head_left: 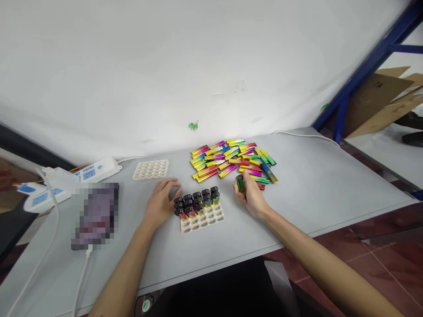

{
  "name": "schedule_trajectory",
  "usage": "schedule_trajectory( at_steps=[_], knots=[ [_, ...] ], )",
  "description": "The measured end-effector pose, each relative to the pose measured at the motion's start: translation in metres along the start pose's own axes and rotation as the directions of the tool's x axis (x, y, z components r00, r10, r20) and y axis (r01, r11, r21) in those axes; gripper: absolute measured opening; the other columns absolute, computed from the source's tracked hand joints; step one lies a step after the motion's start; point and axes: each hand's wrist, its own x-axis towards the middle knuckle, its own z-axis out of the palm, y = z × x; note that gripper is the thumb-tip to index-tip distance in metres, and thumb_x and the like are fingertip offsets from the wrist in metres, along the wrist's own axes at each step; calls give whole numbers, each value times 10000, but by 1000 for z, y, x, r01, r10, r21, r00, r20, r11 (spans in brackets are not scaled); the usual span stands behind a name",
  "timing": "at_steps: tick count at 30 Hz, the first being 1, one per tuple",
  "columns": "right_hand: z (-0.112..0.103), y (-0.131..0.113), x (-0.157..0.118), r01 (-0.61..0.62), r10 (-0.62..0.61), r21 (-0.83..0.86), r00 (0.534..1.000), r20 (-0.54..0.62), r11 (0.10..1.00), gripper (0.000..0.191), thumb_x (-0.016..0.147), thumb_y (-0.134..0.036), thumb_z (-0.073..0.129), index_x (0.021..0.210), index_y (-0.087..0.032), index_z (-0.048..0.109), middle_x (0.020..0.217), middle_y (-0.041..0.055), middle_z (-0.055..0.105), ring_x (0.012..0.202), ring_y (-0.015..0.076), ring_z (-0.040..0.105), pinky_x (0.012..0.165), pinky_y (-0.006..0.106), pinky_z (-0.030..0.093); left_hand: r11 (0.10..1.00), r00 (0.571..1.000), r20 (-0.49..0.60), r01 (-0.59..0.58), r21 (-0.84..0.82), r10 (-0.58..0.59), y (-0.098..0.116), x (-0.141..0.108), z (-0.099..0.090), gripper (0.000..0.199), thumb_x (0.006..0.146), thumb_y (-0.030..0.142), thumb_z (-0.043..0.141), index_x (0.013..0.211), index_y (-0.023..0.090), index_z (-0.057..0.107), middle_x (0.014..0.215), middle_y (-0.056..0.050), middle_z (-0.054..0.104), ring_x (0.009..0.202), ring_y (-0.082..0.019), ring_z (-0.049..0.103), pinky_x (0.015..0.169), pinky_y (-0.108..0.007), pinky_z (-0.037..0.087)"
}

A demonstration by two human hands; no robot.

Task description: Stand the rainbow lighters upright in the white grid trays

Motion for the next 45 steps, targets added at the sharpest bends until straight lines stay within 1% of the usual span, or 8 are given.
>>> schedule_trajectory(
  at_steps=[7,12,19,28,33,38,42,45],
  knots=[
    [1,-2,1,-75,76,49,997,-23,996,574,914,-617,387,490,-231,354,389,-63,232,356,76,166,385,238,130,1000,1000,-3,-7,-4,7,0,0,0,158,935,360,515,1005,266,621,1212,-64,649,1170,-264,589,1033,-471,477],
    [2,-2,0,-51,53,48,998,-45,998,535,908,-574,404,498,-230,375,387,-64,241,353,76,167,385,238,136,1000,1000,3,-3,8,3,-1,-2,2,165,936,345,519,1019,256,630,1215,-64,644,1166,-259,585,1028,-465,481],
    [1,-1,-1,-44,46,52,998,-37,998,577,883,-658,465,513,-221,398,398,-68,255,361,70,170,390,236,123,1000,1000,-1,-5,4,5,-1,-2,1,167,934,340,517,1021,264,638,1213,-60,642,1166,-255,590,1021,-459,483],
    [1,4,1,-12,11,-17,998,-55,1000,528,922,-528,396,489,-227,408,376,-57,265,338,79,197,381,241,169,1000,1000,1,-4,0,4,-4,-2,3,173,934,345,518,1026,257,635,1223,-62,639,1172,-259,585,1036,-473,472],
    [1,5,1,-18,16,-27,998,-65,999,564,909,-622,424,510,-223,427,385,-62,260,340,79,199,382,242,150,1000,1000,9,-2,-8,2,-4,-2,3,156,934,336,520,1004,256,634,1213,-65,647,1177,-258,586,1032,-470,475],
    [-1,8,0,52,-53,-43,998,-19,998,561,927,-680,365,728,-195,562,492,-55,355,386,89,282,403,240,213,1000,1000,7,3,-24,-3,-3,-2,1,157,931,338,520,1002,262,637,1205,-61,650,1167,-259,591,1020,-465,478],
    [0,9,-3,132,-132,-125,991,5,983,403,942,-573,436,1045,-212,582,707,-22,518,480,113,427,436,249,334,1000,1000,23,14,-13,-14,-1,-2,1,168,940,338,506,1009,246,628,1223,-75,640,1178,-263,576,1027,-472,468],
    [2,8,-5,164,-159,-211,986,39,964,407,953,-540,436,1132,-208,589,783,8,596,566,146,511,536,293,441,1000,999,41,16,-5,-16,-1,-1,0,176,946,344,501,1008,236,625,1233,-78,636,1183,-266,569,1033,-476,464]
  ],
)
